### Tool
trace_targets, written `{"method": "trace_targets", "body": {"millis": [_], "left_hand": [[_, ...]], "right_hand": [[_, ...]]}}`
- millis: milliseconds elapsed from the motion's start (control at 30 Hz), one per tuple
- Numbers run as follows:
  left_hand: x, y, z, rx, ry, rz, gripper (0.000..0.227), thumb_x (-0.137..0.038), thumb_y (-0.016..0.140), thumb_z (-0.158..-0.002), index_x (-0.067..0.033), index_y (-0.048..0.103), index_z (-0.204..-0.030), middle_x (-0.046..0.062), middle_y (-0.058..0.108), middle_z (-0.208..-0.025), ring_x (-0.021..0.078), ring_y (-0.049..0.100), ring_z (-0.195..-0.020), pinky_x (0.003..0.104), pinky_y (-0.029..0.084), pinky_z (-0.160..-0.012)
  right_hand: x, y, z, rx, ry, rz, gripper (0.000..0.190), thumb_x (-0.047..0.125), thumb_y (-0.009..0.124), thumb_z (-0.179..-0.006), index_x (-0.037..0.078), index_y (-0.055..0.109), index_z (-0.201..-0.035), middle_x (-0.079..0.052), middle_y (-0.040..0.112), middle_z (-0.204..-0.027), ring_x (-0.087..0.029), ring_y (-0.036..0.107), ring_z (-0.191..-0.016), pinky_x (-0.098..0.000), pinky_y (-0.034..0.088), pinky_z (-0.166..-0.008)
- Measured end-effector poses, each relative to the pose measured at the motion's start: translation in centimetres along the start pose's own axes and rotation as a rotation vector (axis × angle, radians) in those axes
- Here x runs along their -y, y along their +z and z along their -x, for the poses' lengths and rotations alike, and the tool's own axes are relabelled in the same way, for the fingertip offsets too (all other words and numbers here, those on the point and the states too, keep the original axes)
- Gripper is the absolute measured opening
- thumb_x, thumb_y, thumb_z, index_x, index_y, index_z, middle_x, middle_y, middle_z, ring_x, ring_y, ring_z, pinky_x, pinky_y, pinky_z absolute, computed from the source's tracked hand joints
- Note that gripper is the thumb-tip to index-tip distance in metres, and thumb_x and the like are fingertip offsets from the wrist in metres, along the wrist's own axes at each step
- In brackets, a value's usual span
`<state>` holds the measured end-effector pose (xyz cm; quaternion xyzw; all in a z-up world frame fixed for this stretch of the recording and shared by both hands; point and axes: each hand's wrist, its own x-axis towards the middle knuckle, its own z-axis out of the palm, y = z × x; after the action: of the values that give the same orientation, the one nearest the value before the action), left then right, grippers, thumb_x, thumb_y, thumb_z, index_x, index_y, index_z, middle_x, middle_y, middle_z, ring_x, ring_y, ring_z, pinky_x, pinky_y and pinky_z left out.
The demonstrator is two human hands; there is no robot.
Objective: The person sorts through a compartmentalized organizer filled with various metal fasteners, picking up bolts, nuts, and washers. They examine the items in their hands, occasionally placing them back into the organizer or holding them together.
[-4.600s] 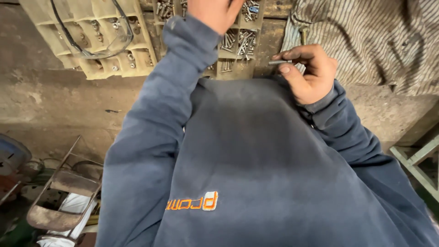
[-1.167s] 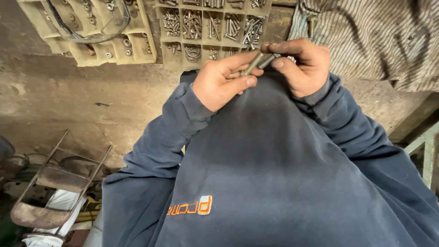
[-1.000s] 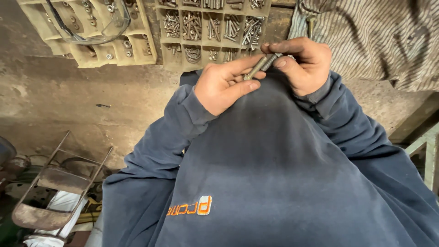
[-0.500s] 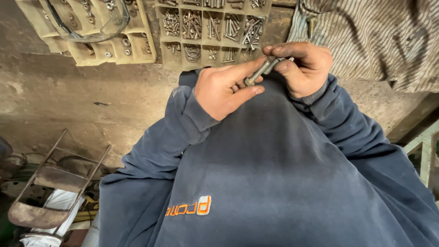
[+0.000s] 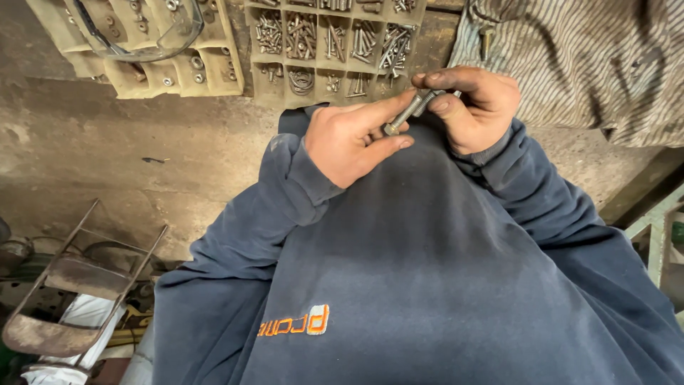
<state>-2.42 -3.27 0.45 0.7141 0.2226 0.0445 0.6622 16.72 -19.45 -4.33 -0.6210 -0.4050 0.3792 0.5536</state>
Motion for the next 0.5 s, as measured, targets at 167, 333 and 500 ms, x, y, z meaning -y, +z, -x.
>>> {"method": "trace_targets", "body": {"millis": [167,333,500], "left_hand": [[0.16,-0.01,-0.08,0.009,0.005,-0.02,0.057,-0.015,0.085,-0.09,-0.0057,0.062,-0.141,0.007,0.078,-0.102,0.0086,0.07,-0.07,0.026,0.059,-0.067],[0.26,0.0,-0.12,0.011,-0.013,0.005,0.057,-0.015,0.085,-0.09,-0.0048,0.061,-0.141,0.008,0.077,-0.102,0.0091,0.071,-0.07,0.026,0.059,-0.067],[0.41,0.02,-0.14,0.005,-0.016,0.017,0.056,-0.015,0.084,-0.091,-0.0045,0.061,-0.141,0.009,0.077,-0.102,0.0095,0.071,-0.069,0.026,0.059,-0.066]], "right_hand": [[0.01,0.06,-0.15,0.005,-0.021,0.03,0.025,0.019,0.07,-0.111,-0.005,0.067,-0.115,-0.02,0.075,-0.112,-0.026,0.077,-0.105,-0.0335,0.064,-0.09],[-0.07,0.06,-0.13,-0.003,0.005,0.034,0.026,0.019,0.07,-0.111,-0.006,0.067,-0.115,-0.02,0.075,-0.113,-0.026,0.077,-0.105,-0.0335,0.064,-0.091],[-0.31,0.11,0.01,-0.017,0.033,0.008,0.028,0.02,0.07,-0.112,-0.007,0.066,-0.116,-0.02,0.075,-0.114,-0.026,0.077,-0.105,-0.0337,0.063,-0.092]]}}
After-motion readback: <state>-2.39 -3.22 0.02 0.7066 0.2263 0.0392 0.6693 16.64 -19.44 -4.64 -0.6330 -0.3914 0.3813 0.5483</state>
